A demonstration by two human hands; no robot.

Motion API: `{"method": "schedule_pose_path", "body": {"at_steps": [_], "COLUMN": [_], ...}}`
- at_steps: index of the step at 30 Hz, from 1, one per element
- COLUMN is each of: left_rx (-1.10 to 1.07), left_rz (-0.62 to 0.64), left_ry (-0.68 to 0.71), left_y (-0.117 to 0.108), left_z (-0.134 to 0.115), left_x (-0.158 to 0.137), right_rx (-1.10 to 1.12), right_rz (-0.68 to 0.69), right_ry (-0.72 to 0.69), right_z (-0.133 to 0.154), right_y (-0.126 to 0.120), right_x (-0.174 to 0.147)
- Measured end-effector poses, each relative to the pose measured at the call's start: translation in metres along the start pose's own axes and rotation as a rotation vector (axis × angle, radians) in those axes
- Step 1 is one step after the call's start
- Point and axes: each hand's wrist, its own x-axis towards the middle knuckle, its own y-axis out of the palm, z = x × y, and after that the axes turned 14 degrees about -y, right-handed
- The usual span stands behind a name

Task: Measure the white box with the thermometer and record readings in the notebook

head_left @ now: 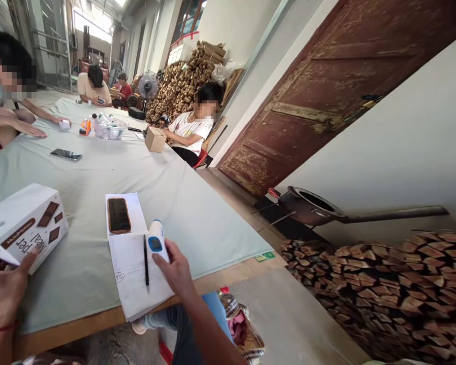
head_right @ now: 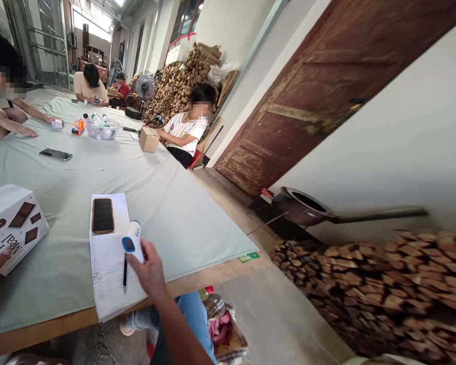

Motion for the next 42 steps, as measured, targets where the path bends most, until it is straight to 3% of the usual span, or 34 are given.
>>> {"method": "schedule_pose_path", "body": {"at_steps": [2,3,5,8,11,16,25,29,34,40,42], "left_rx": [-0.038,-0.057,-0.137,-0.287,-0.235,-0.119,0.049,0.126,0.080,0.093,0.103], "left_rz": [0.085,0.165,0.203,0.386,0.441,0.506,0.494,0.464,0.481,0.467,0.442], "left_ry": [-0.066,-0.041,-0.056,-0.166,-0.192,-0.201,-0.236,-0.246,-0.239,-0.243,-0.194], "left_y": [0.001,0.002,0.007,0.016,0.017,0.011,0.009,0.014,0.016,0.018,0.016], "left_z": [-0.009,-0.012,-0.013,-0.005,-0.001,-0.019,-0.023,-0.020,-0.026,-0.026,-0.021], "left_x": [-0.015,-0.024,-0.040,-0.055,-0.060,-0.065,-0.063,-0.057,-0.063,-0.062,-0.058], "right_rx": [0.289,0.393,0.535,0.627,0.662,0.691,0.683,0.696,0.695,0.708,0.715], "right_rz": [0.054,0.085,0.133,0.204,0.251,0.231,0.181,0.205,0.187,0.200,0.197], "right_ry": [-0.004,0.016,0.065,0.116,0.156,0.183,0.159,0.204,0.170,0.221,0.203], "right_z": [0.022,0.033,0.052,0.071,0.082,0.094,0.094,0.096,0.091,0.089,0.090], "right_y": [0.018,0.027,0.042,0.059,0.072,0.089,0.105,0.100,0.095,0.092,0.085], "right_x": [-0.010,-0.015,-0.024,-0.029,-0.024,-0.009,-0.001,0.003,-0.001,-0.004,-0.005]}}
